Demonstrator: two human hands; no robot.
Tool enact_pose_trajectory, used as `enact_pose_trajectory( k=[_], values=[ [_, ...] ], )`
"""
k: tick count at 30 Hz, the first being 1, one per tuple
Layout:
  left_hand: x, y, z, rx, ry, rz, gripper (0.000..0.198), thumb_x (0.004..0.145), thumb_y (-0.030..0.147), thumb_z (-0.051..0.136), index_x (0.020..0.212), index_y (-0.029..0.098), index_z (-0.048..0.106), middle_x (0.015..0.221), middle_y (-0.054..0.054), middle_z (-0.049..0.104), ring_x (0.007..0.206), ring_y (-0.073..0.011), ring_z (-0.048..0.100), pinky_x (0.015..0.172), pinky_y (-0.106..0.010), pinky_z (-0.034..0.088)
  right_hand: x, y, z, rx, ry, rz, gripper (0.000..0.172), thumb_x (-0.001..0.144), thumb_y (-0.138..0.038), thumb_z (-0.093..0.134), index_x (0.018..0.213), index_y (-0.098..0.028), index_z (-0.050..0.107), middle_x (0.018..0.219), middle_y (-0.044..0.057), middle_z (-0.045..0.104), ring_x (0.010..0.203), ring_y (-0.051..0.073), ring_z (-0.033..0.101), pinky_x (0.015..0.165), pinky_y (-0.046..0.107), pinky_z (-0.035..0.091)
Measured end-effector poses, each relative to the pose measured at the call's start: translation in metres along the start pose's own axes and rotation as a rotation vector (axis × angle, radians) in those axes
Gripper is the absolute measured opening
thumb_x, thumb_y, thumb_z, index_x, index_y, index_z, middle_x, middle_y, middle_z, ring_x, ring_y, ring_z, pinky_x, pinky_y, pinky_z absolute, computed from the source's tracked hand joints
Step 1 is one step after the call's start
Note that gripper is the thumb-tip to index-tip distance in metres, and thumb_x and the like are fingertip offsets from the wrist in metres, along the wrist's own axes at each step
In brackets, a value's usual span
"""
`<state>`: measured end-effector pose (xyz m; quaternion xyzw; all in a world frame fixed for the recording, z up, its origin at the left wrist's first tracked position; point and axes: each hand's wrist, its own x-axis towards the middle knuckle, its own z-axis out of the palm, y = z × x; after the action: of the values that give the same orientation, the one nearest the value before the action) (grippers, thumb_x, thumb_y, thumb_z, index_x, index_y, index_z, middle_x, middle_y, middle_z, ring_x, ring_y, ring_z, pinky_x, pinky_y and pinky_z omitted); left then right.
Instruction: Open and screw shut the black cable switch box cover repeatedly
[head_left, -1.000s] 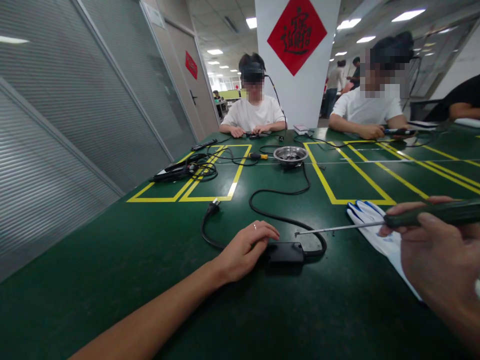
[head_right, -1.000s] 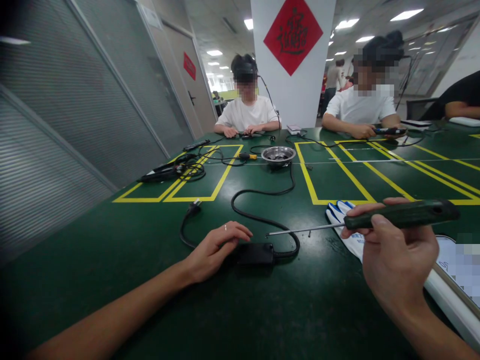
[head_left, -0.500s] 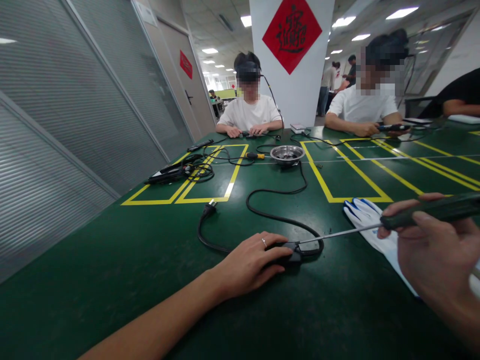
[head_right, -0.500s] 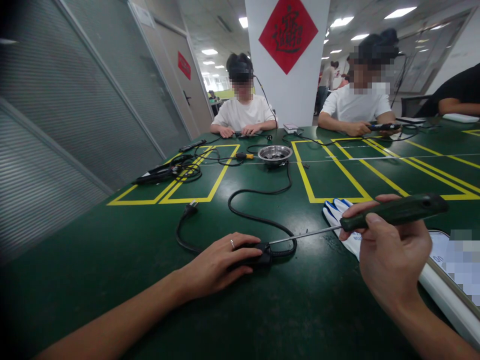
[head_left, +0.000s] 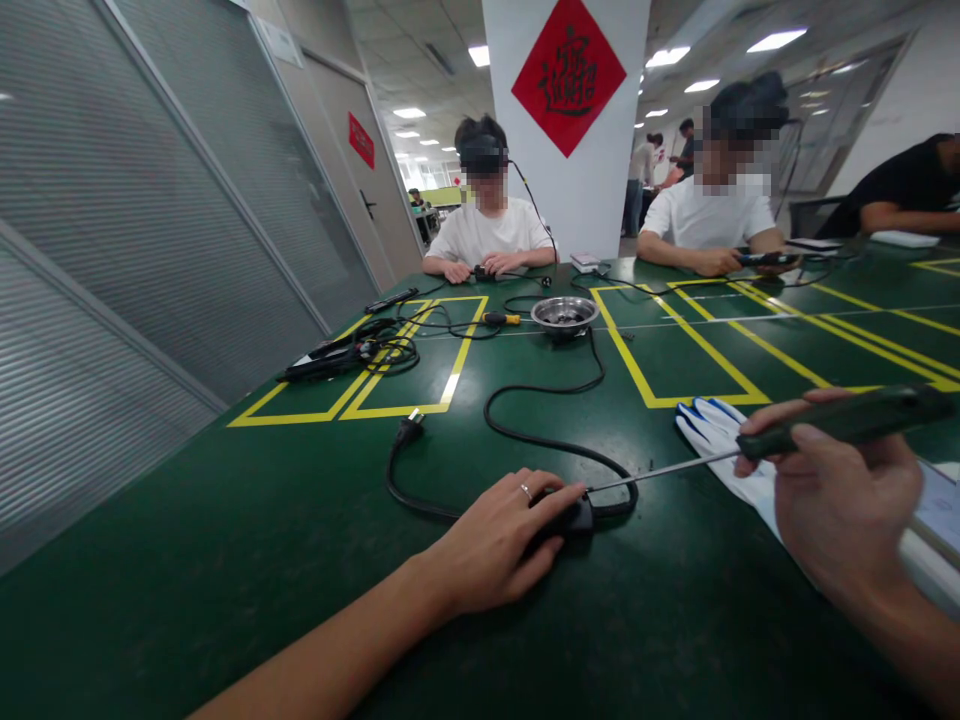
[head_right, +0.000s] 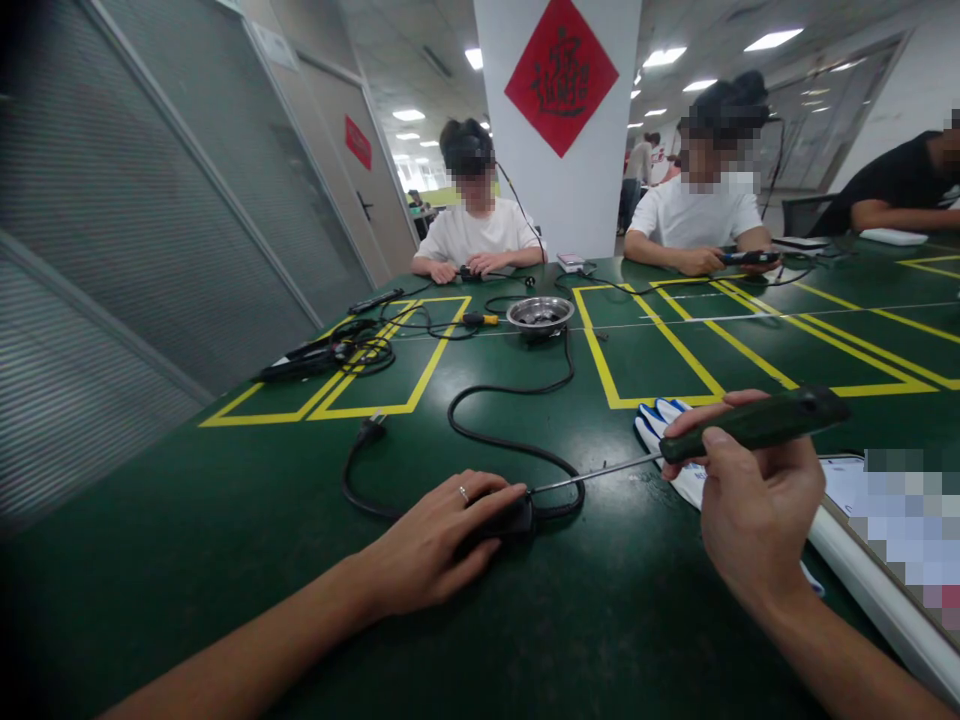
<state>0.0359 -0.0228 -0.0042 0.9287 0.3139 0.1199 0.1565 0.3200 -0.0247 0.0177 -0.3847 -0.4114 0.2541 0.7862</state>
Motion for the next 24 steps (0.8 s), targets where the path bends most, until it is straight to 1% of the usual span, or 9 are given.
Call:
enact_pose_trajectory(
  k=[3,8,15,20,24],
  values=[
    [0.0009,-0.0006,0.0004,0.015,-0.005,0.008,0.061,0.088,0.019,0.05,0.145,0.026,0.029,0.13,-0.01,0.047,0.109,-0.027,0.049,0.098,-0.045,0.041,-0.0007,-0.0006,0.0006,0.001,-0.016,-0.001,0.032,0.067,-0.017,0.064,0.098,-0.022,0.057,0.072,0.002,0.067,0.062,0.024,0.062,0.037,0.034,0.047],
    [0.0013,-0.0011,0.0002,0.034,-0.017,0.013,0.056,0.089,0.02,0.049,0.143,0.025,0.034,0.131,-0.011,0.046,0.109,-0.027,0.049,0.097,-0.045,0.041,-0.0018,-0.0023,0.001,0.023,-0.033,-0.002,0.032,0.068,-0.018,0.064,0.099,-0.022,0.057,0.072,0.002,0.067,0.064,0.023,0.062,0.037,0.032,0.046],
    [-0.0002,-0.0011,0.0014,-0.021,0.012,0.014,0.054,0.089,0.017,0.049,0.14,0.025,0.036,0.135,-0.01,0.045,0.114,-0.0262,0.047,0.099,-0.044,0.04,-0.0033,-0.0026,-0.0001,0.041,-0.071,-0.026,0.031,0.07,-0.017,0.063,0.101,-0.022,0.056,0.073,0.003,0.068,0.062,0.022,0.06,0.039,0.033,0.047],
    [-0.0006,-0.0005,0.0025,-0.061,0.018,0.022,0.052,0.088,0.014,0.049,0.137,0.025,0.039,0.137,-0.009,0.044,0.118,-0.0252,0.046,0.102,-0.044,0.039,-0.004,-0.0029,-0.0002,0.051,-0.078,-0.036,0.032,0.071,-0.016,0.063,0.101,-0.023,0.057,0.074,0.003,0.068,0.064,0.023,0.061,0.039,0.033,0.047],
    [-0.0001,0.001,0.0022,-0.075,0.024,0.02,0.056,0.087,0.013,0.05,0.14,0.024,0.035,0.138,-0.009,0.044,0.119,-0.0248,0.046,0.103,-0.043,0.039,-0.0049,-0.0024,-0.0005,0.05,-0.078,-0.02,0.031,0.071,-0.017,0.063,0.101,-0.023,0.057,0.074,0.002,0.068,0.067,0.023,0.062,0.039,0.031,0.048]
  ],
)
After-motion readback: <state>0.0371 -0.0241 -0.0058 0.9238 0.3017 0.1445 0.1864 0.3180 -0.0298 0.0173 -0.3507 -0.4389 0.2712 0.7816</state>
